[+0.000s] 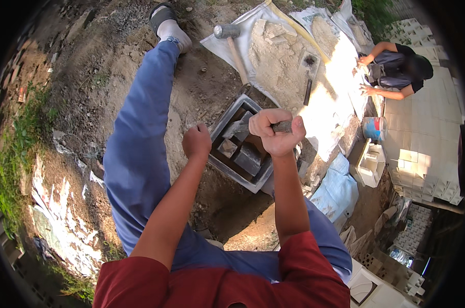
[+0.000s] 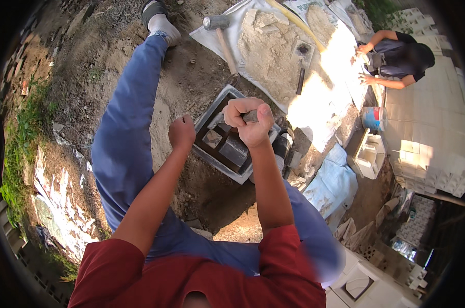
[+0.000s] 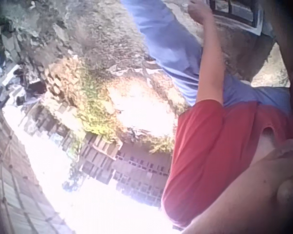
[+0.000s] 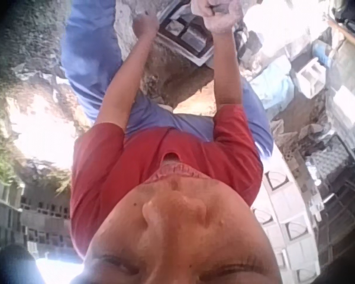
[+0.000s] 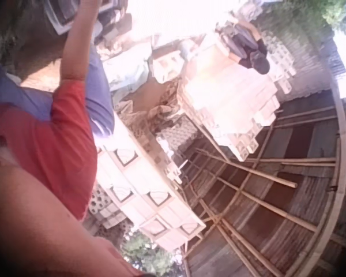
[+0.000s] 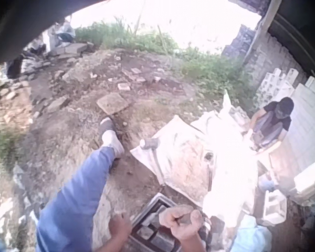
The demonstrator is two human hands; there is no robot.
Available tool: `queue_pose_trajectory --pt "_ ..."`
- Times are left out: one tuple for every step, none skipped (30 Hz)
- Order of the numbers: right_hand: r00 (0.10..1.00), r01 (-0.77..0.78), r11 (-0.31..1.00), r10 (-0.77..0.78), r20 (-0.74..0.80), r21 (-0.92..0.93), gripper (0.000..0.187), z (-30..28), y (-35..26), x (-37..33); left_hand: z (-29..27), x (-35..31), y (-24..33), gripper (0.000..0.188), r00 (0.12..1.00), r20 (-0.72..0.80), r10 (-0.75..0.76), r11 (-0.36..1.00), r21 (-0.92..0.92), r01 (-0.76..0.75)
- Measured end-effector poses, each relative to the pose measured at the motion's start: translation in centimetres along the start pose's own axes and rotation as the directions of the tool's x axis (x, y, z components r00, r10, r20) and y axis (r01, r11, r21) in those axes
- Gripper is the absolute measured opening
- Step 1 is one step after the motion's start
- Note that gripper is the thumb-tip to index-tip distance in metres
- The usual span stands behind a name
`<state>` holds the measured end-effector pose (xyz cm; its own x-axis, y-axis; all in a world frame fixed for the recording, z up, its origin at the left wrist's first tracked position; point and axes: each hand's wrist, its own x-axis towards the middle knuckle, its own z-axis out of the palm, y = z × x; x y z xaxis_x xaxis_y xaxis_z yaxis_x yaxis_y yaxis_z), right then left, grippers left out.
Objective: The person uses a handheld tool to pack and level a granular mixture inside a square metal mold.
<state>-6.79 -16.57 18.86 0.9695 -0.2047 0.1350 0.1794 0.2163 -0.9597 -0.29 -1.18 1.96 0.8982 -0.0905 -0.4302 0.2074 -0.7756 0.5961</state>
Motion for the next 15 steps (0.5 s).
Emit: queue_pose_trajectory --pt "1.000 0.028 0.999 -0.028 -0.003 0.030 0.081 0.1 -1.1 0.1 -0.2 -0.1 0.1 0.051 1.000 0.002 0.002 1.000 -0.005 -0.002" --pt "0.999 -0.013 0.999 0.011 -0.041 -0.048 0.078 0.4 -2.1 0.3 -0.4 0.3 0.4 0.051 1.000 -0.008 0.002 1.000 -0.009 -0.002" --pt "0.999 -0.009 0.998 0.006 -0.052 -0.060 0.078 -0.3 -1.2 0.0 -0.4 0.0 1.0 0.051 1.000 0.006 0.013 1.000 -0.022 -0.013" --pt "0.998 0.031 0.997 -0.035 -0.050 -0.070 0.078 -1.2 0.9 -0.5 -0.3 -0.4 1.4 0.051 0.999 0.024 0.024 0.999 -0.032 -0.023" --pt "0.996 0.076 0.994 -0.079 -0.035 -0.076 0.079 -1.7 1.8 -0.3 -0.2 -0.4 1.6 0.051 0.999 0.025 0.033 0.999 -0.036 -0.033" --pt "0.999 0.011 0.997 -0.015 -0.045 -0.072 0.078 -1.2 1.6 -0.6 -0.2 -0.5 1.2 0.051 1.000 0.016 0.017 1.000 -0.012 -0.017" --pt "0.999 0.011 0.998 -0.014 -0.043 -0.070 0.078 -1.1 1.6 -0.3 -0.1 -0.5 0.8 0.051 1.000 0.007 0.002 1.000 0.012 -0.002" --pt "0.999 0.010 0.996 -0.014 -0.039 -0.083 0.078 -1.1 1.5 0.2 0.0 -0.2 0.4 0.051 1.000 0.006 -0.001 1.000 0.014 0.001" --pt "0.999 0.012 0.995 -0.015 -0.035 -0.100 0.077 -1.0 1.4 0.7 -0.2 0.1 0.6 0.051 1.000 0.009 -0.001 1.000 0.008 0.001" --pt "0.999 0.004 0.998 -0.007 -0.046 -0.065 0.077 -1.1 1.0 0.9 -0.3 0.3 0.7 0.052 1.000 0.012 -0.002 1.000 0.003 0.002" --pt "0.999 0.003 0.998 -0.006 -0.046 -0.064 0.077 -1.3 0.3 0.5 -0.3 0.1 0.6 0.052 1.000 0.012 -0.004 1.000 0.004 0.004" --pt "0.998 0.046 0.999 -0.046 -0.043 -0.002 0.079 -1.1 -1.1 0.2 -0.5 -0.2 0.8 0.051 1.000 0.028 -0.012 1.000 -0.011 0.012" --pt "0.995 0.089 0.994 -0.086 -0.043 0.061 0.081 -1.0 -1.6 0.2 -0.7 -0.2 0.8 0.050 0.999 0.044 -0.020 0.999 -0.024 0.021" --pt "0.993 0.105 0.992 -0.101 -0.058 0.076 0.082 -1.4 -0.9 0.4 -0.7 0.1 0.9 0.050 0.999 0.041 -0.021 1.000 -0.023 0.022" --pt "0.992 0.103 0.992 -0.098 -0.074 0.071 0.082 -1.6 0.1 -0.1 -0.4 -0.2 0.8 0.050 0.999 0.030 -0.015 0.999 -0.030 0.016"
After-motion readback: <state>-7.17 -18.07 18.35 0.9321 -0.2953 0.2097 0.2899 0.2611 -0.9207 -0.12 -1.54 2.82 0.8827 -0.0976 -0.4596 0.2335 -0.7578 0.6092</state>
